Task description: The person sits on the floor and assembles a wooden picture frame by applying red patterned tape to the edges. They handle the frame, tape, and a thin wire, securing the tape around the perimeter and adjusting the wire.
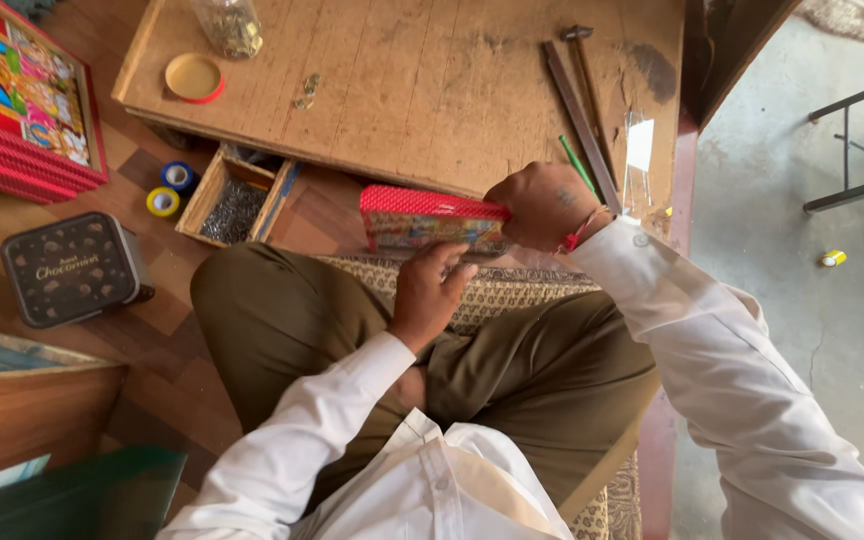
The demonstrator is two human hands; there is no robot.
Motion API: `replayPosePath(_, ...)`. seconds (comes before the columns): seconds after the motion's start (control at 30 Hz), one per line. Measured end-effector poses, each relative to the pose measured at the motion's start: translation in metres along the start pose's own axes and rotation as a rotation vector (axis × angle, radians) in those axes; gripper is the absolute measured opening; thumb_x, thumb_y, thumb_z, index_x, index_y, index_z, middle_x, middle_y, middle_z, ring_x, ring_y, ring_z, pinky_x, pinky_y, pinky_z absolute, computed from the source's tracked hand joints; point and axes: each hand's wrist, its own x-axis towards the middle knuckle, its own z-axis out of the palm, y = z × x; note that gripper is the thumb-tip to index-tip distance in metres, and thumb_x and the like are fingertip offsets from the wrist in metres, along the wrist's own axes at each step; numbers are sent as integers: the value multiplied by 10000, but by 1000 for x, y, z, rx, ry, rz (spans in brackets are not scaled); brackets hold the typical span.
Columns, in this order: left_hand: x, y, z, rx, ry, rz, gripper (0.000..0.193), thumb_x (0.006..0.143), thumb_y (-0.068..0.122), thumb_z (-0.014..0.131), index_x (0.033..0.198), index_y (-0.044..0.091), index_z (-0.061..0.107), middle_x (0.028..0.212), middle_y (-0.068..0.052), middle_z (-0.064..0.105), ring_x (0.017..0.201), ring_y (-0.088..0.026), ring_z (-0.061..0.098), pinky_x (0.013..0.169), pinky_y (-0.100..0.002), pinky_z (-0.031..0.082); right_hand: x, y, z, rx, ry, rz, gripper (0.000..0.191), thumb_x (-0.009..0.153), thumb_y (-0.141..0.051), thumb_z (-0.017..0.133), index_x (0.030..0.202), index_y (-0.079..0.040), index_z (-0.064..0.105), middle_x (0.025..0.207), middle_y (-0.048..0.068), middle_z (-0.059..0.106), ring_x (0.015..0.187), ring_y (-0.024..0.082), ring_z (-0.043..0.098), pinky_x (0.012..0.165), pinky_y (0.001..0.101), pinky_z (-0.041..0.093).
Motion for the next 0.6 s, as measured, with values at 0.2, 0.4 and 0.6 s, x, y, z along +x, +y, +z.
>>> replayPosePath(0.2, 63, 82, -42, 502, 83, 649, 216, 923, 84, 725, 1115, -6, 684, 1137, -146, 709, 1011, -293, 699, 1000, -456, 469, -1, 3, 10, 27, -38, 13, 248, 761, -243, 734, 999, -261, 803, 839, 82, 754, 777, 307, 726, 715, 441, 578)
replayPosePath(0.4, 110, 101, -52, 535, -318, 362, 87, 837, 100, 788, 784, 62, 730, 727, -99, 713, 736, -288, 684, 814, -466, 407, -3, 7, 9, 107, -2, 5, 256, 753, -330, 791, 995, -245, 801, 813, 95, 749, 782, 329, 716, 707, 460, 564)
replayPosePath(0.6, 116, 98, -46, 474, -310, 343, 191, 821, 154, 823, 688, 68, 716, 648, -123, 678, 616, -306, 627, 759, -449, 395, -9, 22, 19, 181, -5, 11, 341, 745, -431, 880, 923, -153, 794, 816, 78, 753, 744, 270, 710, 712, 410, 567)
